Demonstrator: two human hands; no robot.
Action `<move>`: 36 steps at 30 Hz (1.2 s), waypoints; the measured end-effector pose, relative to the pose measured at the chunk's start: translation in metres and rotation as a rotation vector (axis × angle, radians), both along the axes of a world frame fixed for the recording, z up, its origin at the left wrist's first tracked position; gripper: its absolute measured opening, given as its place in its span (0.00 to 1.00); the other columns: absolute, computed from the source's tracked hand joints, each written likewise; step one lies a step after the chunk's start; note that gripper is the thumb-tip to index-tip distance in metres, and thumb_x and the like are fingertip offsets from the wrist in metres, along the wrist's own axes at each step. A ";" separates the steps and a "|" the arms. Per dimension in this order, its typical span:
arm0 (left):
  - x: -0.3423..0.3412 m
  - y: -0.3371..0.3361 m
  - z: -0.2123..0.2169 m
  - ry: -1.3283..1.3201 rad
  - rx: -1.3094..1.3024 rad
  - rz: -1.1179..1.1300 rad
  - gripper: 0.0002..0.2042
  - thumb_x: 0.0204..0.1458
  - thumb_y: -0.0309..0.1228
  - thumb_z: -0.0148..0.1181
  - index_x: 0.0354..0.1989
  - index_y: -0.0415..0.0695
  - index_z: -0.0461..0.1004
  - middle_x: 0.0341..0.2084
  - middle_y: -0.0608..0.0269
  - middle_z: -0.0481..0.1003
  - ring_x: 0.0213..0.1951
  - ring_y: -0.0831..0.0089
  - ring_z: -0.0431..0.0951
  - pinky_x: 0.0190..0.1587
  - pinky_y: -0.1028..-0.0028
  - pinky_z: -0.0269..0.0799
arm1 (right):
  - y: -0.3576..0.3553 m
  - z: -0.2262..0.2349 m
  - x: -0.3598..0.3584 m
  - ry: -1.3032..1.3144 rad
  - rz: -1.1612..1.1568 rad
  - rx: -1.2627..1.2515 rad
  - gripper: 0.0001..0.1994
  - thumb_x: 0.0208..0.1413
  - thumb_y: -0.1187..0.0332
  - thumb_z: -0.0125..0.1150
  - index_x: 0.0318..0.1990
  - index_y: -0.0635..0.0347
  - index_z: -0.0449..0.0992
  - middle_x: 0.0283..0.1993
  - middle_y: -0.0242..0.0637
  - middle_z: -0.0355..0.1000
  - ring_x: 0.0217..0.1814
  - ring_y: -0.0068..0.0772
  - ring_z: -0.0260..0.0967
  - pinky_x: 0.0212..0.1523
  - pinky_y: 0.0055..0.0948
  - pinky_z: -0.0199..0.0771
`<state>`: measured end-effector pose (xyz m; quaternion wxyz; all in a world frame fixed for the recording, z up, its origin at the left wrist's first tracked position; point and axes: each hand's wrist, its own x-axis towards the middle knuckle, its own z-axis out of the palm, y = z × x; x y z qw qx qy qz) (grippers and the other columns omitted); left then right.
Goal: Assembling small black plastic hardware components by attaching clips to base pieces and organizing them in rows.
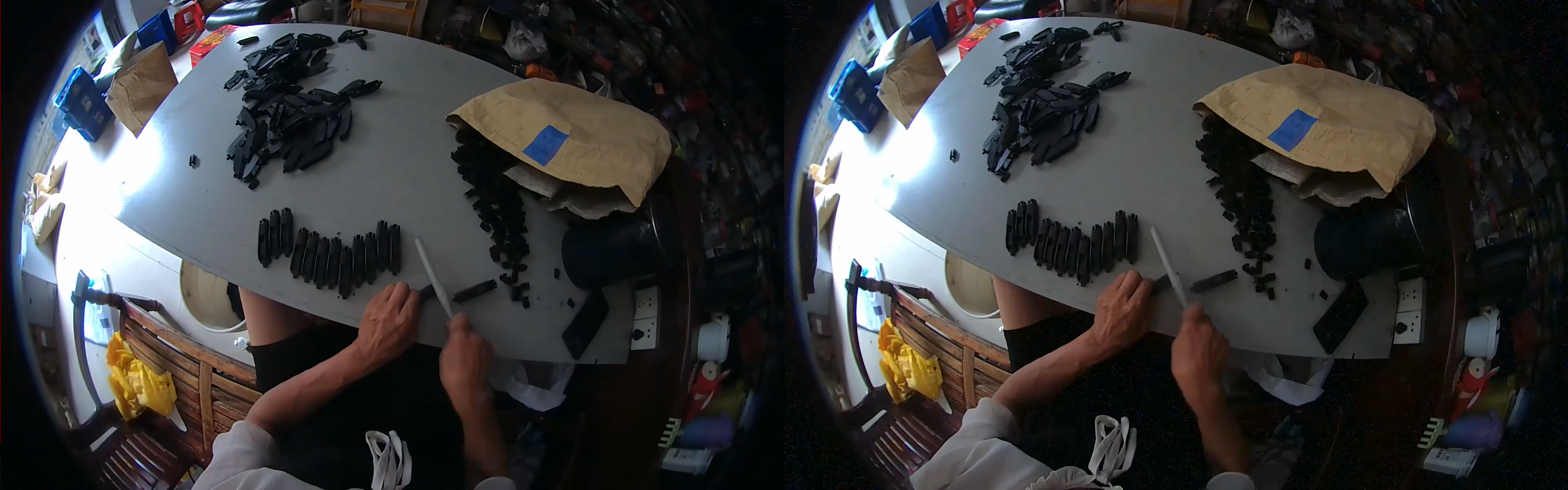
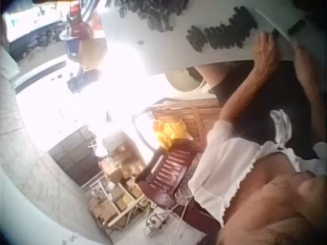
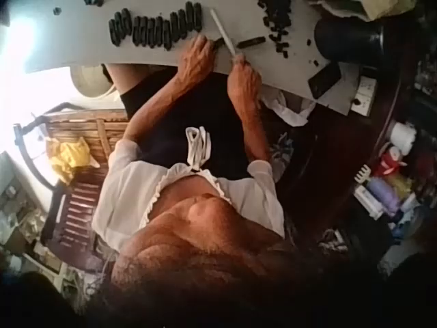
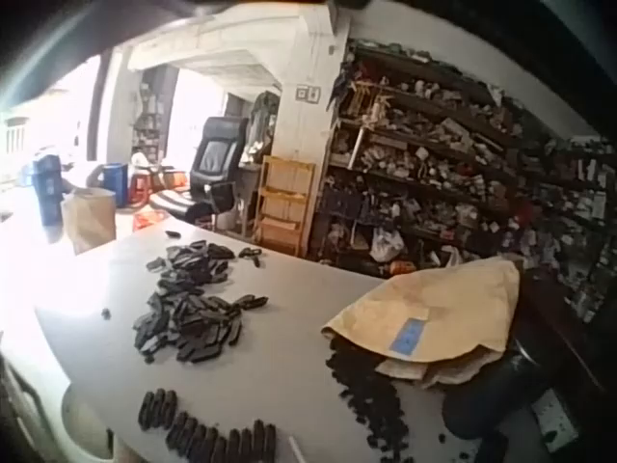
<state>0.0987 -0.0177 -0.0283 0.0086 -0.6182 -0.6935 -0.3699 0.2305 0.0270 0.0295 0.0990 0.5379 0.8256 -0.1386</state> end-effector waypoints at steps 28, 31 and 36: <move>-0.019 -0.012 0.005 0.059 -0.020 -0.013 0.20 0.40 0.22 0.58 0.46 0.36 0.67 0.40 0.52 0.67 0.41 0.56 0.68 0.43 0.63 0.64 | -0.001 0.011 -0.001 0.292 -0.063 0.033 0.08 0.64 0.66 0.45 0.35 0.61 0.65 0.28 0.47 0.71 0.32 0.53 0.72 0.32 0.44 0.68; -0.016 -0.016 0.002 -0.003 -0.037 0.055 0.18 0.40 0.21 0.58 0.43 0.37 0.67 0.36 0.51 0.67 0.37 0.55 0.68 0.39 0.63 0.65 | -0.004 0.007 -0.006 0.243 -0.004 0.035 0.08 0.64 0.66 0.45 0.35 0.61 0.65 0.28 0.48 0.72 0.32 0.53 0.72 0.31 0.44 0.68; -0.017 -0.016 -0.003 -0.031 0.000 0.056 0.15 0.39 0.20 0.57 0.39 0.38 0.67 0.29 0.54 0.63 0.33 0.56 0.66 0.36 0.62 0.64 | -0.008 0.023 -0.014 0.290 0.004 0.123 0.08 0.64 0.67 0.45 0.35 0.61 0.65 0.29 0.48 0.72 0.32 0.52 0.73 0.31 0.44 0.69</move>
